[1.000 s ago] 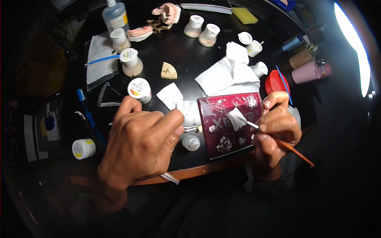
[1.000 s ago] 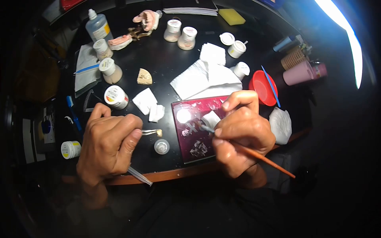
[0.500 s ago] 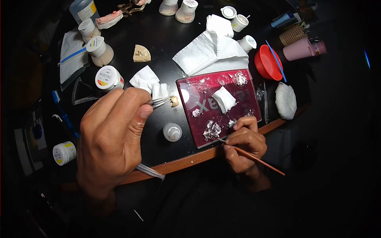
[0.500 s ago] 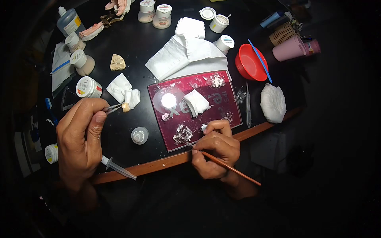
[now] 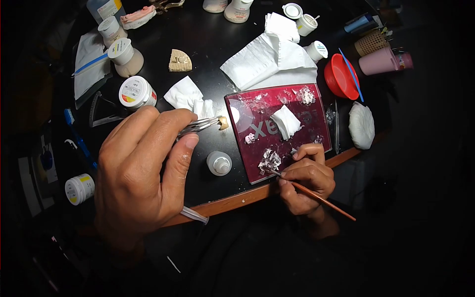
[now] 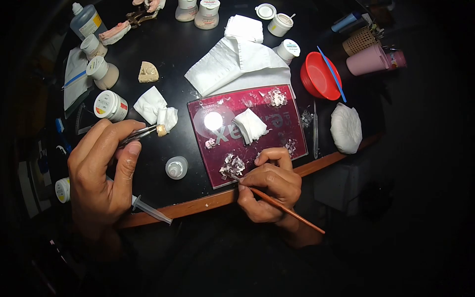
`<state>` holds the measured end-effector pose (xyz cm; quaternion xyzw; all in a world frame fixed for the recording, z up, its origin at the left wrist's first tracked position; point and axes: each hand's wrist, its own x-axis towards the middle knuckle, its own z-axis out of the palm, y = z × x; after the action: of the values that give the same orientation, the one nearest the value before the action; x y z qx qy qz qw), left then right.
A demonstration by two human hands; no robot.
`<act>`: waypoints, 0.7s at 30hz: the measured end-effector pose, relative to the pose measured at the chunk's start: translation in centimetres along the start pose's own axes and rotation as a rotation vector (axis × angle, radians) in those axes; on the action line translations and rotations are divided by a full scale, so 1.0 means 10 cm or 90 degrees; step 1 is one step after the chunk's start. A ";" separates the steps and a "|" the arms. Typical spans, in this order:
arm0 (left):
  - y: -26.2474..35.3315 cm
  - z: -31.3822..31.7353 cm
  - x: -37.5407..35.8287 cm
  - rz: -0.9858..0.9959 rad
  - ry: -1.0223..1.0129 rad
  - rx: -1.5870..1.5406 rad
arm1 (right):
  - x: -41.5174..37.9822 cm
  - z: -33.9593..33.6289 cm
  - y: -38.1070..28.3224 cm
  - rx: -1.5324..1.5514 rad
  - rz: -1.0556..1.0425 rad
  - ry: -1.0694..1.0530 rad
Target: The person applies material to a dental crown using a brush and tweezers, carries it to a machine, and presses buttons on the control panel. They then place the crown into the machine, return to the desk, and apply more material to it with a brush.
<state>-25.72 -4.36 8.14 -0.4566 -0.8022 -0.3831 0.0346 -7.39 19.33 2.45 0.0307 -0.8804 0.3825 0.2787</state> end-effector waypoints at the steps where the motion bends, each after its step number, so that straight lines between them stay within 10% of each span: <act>1: 0.00 0.01 0.00 0.000 -0.001 0.000 | -0.01 0.00 0.00 0.002 0.003 -0.001; 21: 0.02 0.01 -0.01 0.006 -0.032 0.000 | 0.06 0.02 -0.01 -0.005 -0.003 0.007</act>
<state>-25.43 -4.31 8.14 -0.4695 -0.8007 -0.3717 0.0163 -7.94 19.24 2.69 0.0292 -0.8801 0.3789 0.2846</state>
